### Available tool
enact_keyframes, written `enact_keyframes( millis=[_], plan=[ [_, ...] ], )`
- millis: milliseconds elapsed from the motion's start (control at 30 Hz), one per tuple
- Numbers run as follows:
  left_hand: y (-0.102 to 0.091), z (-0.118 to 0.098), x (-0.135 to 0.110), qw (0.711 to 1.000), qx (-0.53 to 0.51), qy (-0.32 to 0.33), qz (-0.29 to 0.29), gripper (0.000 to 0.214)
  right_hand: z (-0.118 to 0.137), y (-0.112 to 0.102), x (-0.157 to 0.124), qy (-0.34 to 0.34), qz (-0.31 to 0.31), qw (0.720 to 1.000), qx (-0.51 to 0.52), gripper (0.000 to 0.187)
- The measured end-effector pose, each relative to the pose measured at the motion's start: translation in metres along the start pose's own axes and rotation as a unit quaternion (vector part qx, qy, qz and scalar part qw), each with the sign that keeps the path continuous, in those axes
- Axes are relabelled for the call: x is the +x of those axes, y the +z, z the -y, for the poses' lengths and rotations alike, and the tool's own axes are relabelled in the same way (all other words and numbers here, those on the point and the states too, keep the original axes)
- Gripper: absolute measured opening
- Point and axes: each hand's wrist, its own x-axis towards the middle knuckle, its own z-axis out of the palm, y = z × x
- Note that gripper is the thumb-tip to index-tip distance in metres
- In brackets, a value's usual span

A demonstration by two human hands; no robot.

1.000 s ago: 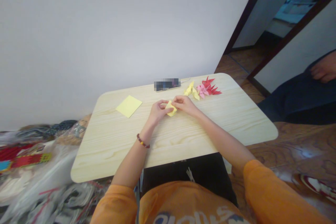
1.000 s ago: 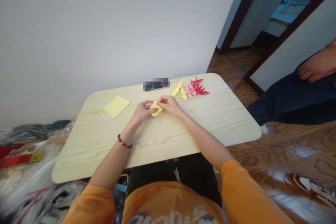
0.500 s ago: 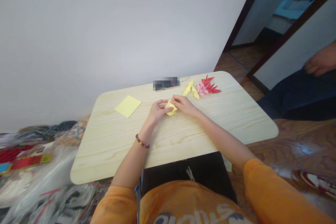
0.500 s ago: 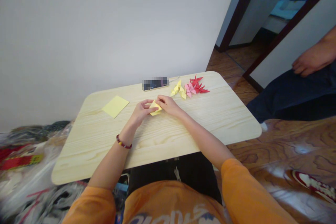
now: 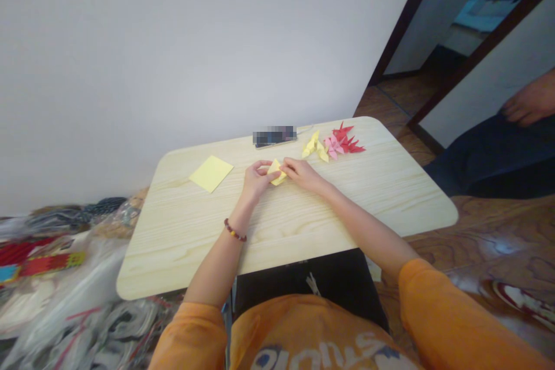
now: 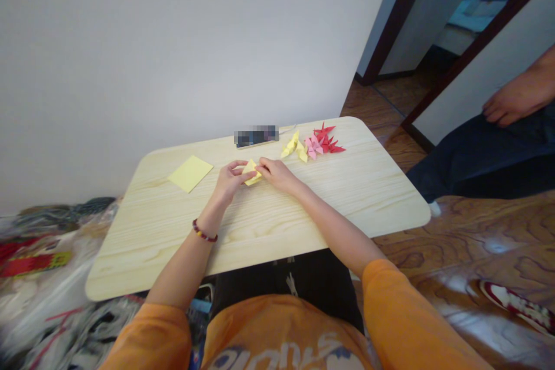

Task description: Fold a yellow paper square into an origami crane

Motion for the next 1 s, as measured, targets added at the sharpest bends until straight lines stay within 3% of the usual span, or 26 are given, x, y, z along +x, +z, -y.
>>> enact_keyframes(
  millis=[200, 400, 533, 767, 1000],
  plan=[
    [-0.004, 0.004, 0.003, 0.999, 0.02, 0.042, -0.028, 0.051, -0.001, -0.001, 0.0, -0.002, 0.007, 0.999, 0.041, 0.016],
    [-0.005, 0.009, 0.008, 0.998, 0.041, 0.052, -0.02, 0.048, -0.006, -0.002, 0.001, 0.033, -0.018, 0.998, 0.049, 0.02],
    [-0.006, 0.011, 0.01, 0.998, 0.017, 0.057, -0.027, 0.044, -0.004, -0.004, 0.001, 0.037, -0.038, 0.991, 0.121, 0.017],
    [-0.003, 0.009, 0.008, 0.995, -0.099, 0.016, 0.018, 0.04, -0.001, -0.002, 0.002, 0.014, -0.05, 0.974, 0.22, 0.021],
    [-0.004, 0.002, 0.003, 0.992, -0.102, -0.01, 0.07, 0.032, 0.0, -0.003, 0.004, 0.034, -0.09, 0.962, 0.257, 0.027]
  ],
)
